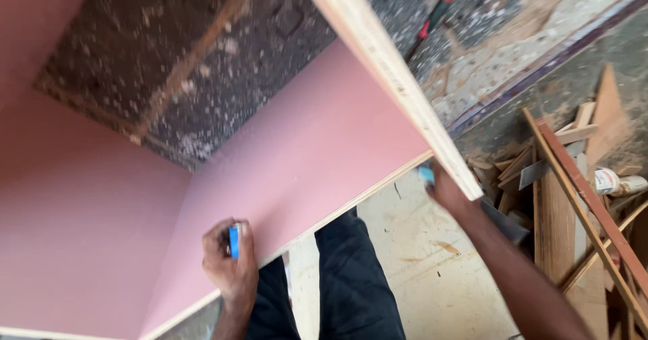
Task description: The person measures and marks a pink wooden cabinet using a tape measure, a square ruler, and a pencil. They measure the interior and exterior edges of the cabinet, marking lines for cuts or assembly.
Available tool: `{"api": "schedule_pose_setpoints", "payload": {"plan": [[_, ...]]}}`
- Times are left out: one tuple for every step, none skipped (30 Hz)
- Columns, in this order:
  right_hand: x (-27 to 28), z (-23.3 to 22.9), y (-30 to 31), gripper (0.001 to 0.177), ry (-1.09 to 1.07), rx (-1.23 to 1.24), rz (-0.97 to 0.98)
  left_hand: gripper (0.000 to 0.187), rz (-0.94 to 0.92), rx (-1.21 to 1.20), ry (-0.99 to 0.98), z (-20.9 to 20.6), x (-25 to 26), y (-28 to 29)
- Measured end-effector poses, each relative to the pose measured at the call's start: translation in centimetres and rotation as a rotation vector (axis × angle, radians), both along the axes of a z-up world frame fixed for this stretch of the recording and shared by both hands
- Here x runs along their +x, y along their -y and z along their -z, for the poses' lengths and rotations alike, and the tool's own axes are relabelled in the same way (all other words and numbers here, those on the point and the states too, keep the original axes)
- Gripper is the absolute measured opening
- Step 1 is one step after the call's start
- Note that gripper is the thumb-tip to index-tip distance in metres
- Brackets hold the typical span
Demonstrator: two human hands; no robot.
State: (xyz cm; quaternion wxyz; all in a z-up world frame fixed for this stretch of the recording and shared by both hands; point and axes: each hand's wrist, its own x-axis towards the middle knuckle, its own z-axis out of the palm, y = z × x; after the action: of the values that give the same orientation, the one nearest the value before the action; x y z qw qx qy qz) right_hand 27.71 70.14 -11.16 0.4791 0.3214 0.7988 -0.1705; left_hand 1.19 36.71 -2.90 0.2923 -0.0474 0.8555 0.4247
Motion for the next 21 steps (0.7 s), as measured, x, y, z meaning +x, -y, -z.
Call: {"api": "schedule_pose_setpoints", "payload": {"plan": [[-0.5,3.4,-0.3,0.045,-0.005,0.023,0.051,0.025,0.099,-0.089,-0.094,0.2,0.1,-0.2],[-1.1,6.9,-0.5,0.044,-0.02,0.03,0.107,0.025,0.2,-0.168,-0.198,0.4,0.2,-0.4],[-1.3,9.7,-0.7,0.043,-0.005,0.004,0.141,0.024,0.202,-0.177,-0.184,0.4,0.6,-0.5],[-1.2,12.0,-0.6,0.043,0.0,-0.016,0.181,0.024,0.213,-0.184,-0.173,0.6,0.4,-0.3],[-1.1,14.2,-0.4,0.042,0.01,-0.04,0.21,0.023,0.225,-0.19,-0.162,0.6,0.3,-0.2],[-1.1,16.1,-0.3,0.041,0.026,-0.068,0.239,0.024,0.227,-0.215,-0.157,0.7,0.3,-0.3],[-0.8,17.5,-0.2,0.041,0.037,-0.095,0.264,0.025,0.229,-0.241,-0.153,0.6,0.5,-0.3],[-0.5,18.7,-0.2,0.04,0.056,-0.121,0.292,0.026,0.236,-0.258,-0.145,0.9,0.5,-0.5],[-0.3,20.0,-0.2,0.039,0.068,-0.138,0.312,0.026,0.259,-0.269,-0.139,1.1,0.3,-0.6],[-0.3,21.3,-0.5,0.039,0.084,-0.156,0.329,0.026,0.278,-0.279,-0.129,1.2,0.3,-0.6],[-0.3,22.3,-0.6,0.038,0.096,-0.173,0.344,0.026,0.297,-0.289,-0.12,1.5,0.2,-0.8],[-0.1,23.2,-0.4,0.037,0.098,-0.184,0.352,0.026,0.296,-0.324,-0.111,1.6,0.3,-0.9],[0.2,23.8,-0.3,0.037,0.106,-0.193,0.361,0.027,0.295,-0.359,-0.102,1.6,0.2,-0.9],[0.5,24.3,0.0,0.036,0.107,-0.204,0.369,0.027,0.287,-0.398,-0.095,1.4,0.4,-0.9],[0.8,24.7,0.1,0.036,0.108,-0.21,0.379,0.028,0.256,-0.402,-0.071,1.1,0.6,-1.0],[0.8,25.3,0.1,0.035,0.1,-0.213,0.378,0.029,0.218,-0.402,-0.056,1.2,0.8,-1.2],[0.8,25.8,0.0,0.034,0.09,-0.215,0.381,0.031,0.181,-0.402,-0.041,1.2,0.9,-1.3],[0.7,26.1,0.4,0.034,0.076,-0.213,0.385,0.032,0.181,-0.405,-0.039,1.3,0.8,-1.3],[0.5,26.6,0.9,0.033,0.07,-0.213,0.394,0.033,0.18,-0.408,-0.037,1.3,0.6,-1.3],[0.7,26.7,1.2,0.032,0.067,-0.21,0.398,0.034,0.179,-0.41,-0.024,1.2,0.7,-1.3],[1.0,26.9,1.4,0.032,0.063,-0.202,0.403,0.034,0.184,-0.425,-0.02,1.2,0.8,-1.3]]}}
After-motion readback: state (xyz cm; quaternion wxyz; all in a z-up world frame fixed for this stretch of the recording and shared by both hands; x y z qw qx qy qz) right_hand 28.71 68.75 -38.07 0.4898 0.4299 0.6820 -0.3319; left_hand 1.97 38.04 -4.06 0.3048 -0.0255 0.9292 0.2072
